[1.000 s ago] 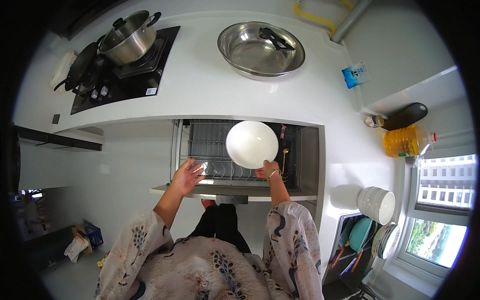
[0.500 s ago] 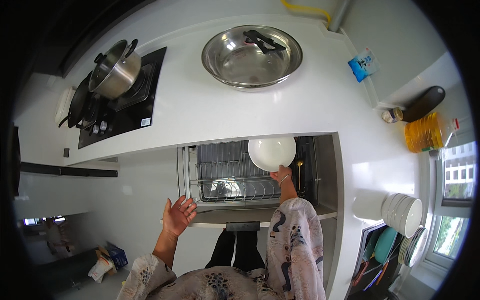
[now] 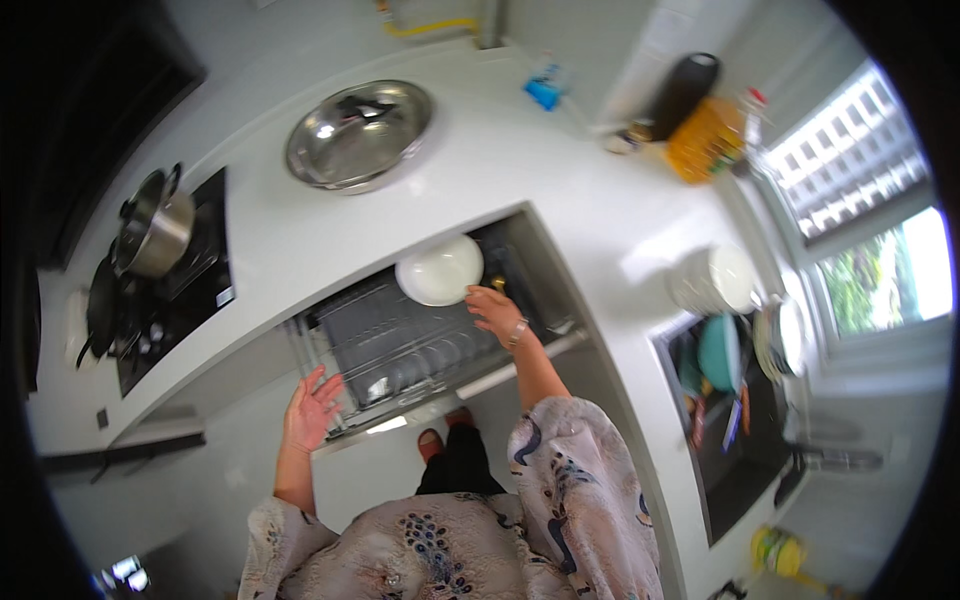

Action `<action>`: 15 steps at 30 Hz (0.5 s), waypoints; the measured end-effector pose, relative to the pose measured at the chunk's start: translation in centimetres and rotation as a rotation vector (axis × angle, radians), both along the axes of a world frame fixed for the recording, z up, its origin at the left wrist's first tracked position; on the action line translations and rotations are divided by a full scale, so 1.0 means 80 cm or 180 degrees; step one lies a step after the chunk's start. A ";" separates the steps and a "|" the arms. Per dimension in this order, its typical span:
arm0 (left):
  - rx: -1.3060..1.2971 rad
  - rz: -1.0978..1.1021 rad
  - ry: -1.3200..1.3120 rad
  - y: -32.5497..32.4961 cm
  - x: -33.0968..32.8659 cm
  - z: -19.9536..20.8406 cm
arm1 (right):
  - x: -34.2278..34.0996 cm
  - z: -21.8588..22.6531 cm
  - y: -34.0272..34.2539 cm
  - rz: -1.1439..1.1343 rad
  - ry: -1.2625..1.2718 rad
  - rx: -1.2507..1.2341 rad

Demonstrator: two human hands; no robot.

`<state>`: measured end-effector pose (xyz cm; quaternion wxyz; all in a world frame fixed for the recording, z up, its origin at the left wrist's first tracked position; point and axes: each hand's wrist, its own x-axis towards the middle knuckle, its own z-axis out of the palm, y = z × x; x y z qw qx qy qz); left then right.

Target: The person washes a pair of tongs and a white bowl in the kitchen sink using a cloth and running water. After rinsing the items, the person places the bowl into a pull-out drawer beneath the counter.

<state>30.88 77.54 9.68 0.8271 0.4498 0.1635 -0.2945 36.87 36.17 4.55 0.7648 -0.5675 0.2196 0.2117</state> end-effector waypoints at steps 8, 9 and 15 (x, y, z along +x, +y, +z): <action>0.1781 -0.1122 -0.0394 -0.113 0.016 0.008 | -0.151 0.101 -0.108 -0.1524 -0.1432 -0.3547; 0.1600 -0.1234 -0.0434 -0.133 0.013 0.014 | -0.175 0.107 -0.124 -0.1637 -0.1292 -0.3562; -0.0104 -0.1737 -0.0752 -0.278 -0.005 0.071 | -0.281 0.149 -0.226 -0.2096 -0.0916 -0.3580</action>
